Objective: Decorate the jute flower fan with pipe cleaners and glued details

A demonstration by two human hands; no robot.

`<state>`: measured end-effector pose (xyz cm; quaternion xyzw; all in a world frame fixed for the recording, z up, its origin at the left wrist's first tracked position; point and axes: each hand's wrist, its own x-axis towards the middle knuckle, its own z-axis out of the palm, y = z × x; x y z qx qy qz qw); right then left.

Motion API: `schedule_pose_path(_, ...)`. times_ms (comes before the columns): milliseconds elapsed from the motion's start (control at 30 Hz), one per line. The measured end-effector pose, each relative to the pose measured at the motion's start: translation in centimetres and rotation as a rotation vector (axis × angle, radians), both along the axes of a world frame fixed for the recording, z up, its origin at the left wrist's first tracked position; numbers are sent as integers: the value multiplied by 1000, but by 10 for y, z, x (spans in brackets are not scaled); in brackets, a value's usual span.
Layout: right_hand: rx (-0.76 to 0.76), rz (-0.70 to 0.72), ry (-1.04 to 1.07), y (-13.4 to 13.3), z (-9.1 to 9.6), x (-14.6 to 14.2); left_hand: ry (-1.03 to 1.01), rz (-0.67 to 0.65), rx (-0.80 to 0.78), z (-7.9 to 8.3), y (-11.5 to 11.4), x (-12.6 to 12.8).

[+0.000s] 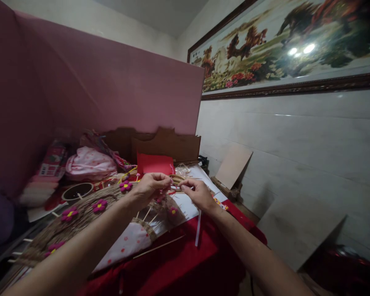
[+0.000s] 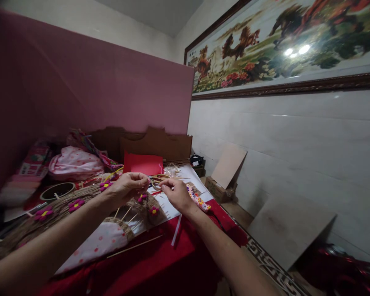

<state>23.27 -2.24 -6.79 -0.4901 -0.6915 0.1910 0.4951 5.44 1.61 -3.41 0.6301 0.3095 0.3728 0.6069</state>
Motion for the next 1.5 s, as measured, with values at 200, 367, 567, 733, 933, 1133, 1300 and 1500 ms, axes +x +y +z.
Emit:
schedule_pose_path(200,-181,-40,-483,1,-17,1,219,107,295,9,30,15)
schedule_pose_path(367,-333,34,-416,13,-29,-3,300,58,392,2,58,31)
schedule_pose_path(567,-433,95,-229,26,-32,-2,326,-55,394,-6,65,39)
schedule_pose_path(733,-418,154,-14,20,-22,-5,341,-128,375,4,64,36)
schedule_pose_path(933,-424,216,287,11,-11,-12,396,-197,334,20,72,28)
schedule_pose_path(1133,-389,220,293,11,-5,-13,458,-249,311,27,74,20)
schedule_pose_path(1300,-391,227,309,10,-1,-14,473,-272,305,26,76,18)
schedule_pose_path(1500,-389,239,323,10,-1,-14,468,-318,293,22,79,16)
